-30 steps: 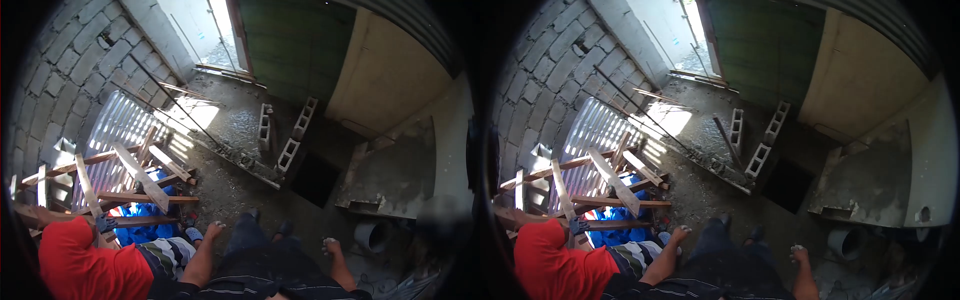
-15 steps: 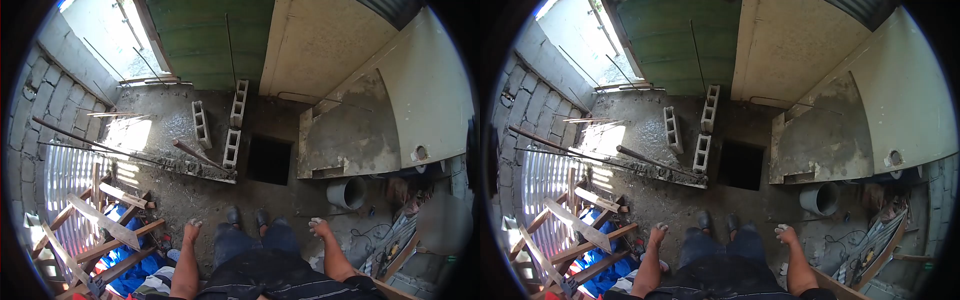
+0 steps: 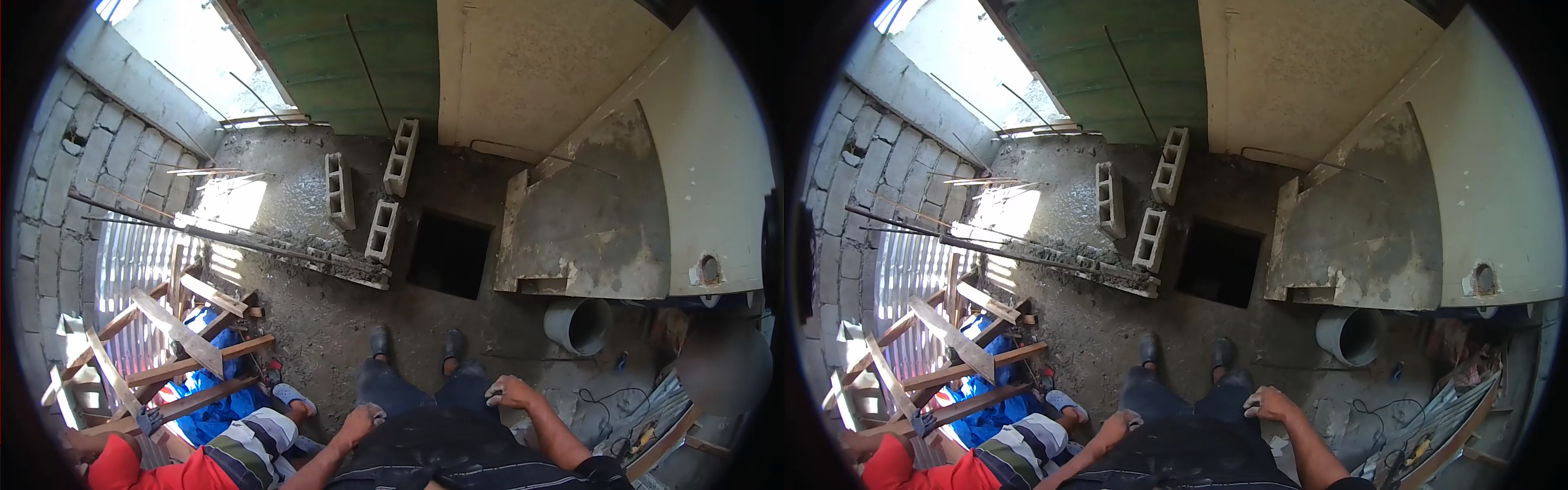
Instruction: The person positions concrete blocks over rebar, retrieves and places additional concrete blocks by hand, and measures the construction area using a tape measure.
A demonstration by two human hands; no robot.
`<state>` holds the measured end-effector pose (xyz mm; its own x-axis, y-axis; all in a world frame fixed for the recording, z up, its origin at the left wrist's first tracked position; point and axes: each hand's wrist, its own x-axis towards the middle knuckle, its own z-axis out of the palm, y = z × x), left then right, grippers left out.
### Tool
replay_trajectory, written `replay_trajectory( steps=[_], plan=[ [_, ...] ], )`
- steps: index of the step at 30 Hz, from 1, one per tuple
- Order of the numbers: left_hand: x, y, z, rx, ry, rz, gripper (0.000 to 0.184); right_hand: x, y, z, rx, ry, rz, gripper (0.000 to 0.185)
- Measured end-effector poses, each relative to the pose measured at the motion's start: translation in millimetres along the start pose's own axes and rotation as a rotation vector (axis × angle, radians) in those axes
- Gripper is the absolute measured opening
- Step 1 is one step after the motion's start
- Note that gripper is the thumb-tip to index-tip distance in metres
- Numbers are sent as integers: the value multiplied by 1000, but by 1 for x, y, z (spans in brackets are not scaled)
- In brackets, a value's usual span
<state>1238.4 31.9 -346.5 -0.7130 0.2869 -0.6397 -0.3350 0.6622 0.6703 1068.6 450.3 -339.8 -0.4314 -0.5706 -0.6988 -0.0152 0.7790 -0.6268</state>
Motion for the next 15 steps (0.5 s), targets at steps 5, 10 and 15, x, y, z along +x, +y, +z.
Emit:
replay_trajectory(
  steps=[5, 10, 15],
  plan=[
    [0, 63, 16, -148, 262, -98, 18, -53, 23, 0, -33, -103, -62, 31],
    [-26, 112, 9, -312, 95, -296, 18, -70, 42, 7, -23, 4, -70, 32],
    [-16, 103, 36, -194, 213, -182, 26, -82, 35, -9, -17, -6, -20, 33]
  ],
)
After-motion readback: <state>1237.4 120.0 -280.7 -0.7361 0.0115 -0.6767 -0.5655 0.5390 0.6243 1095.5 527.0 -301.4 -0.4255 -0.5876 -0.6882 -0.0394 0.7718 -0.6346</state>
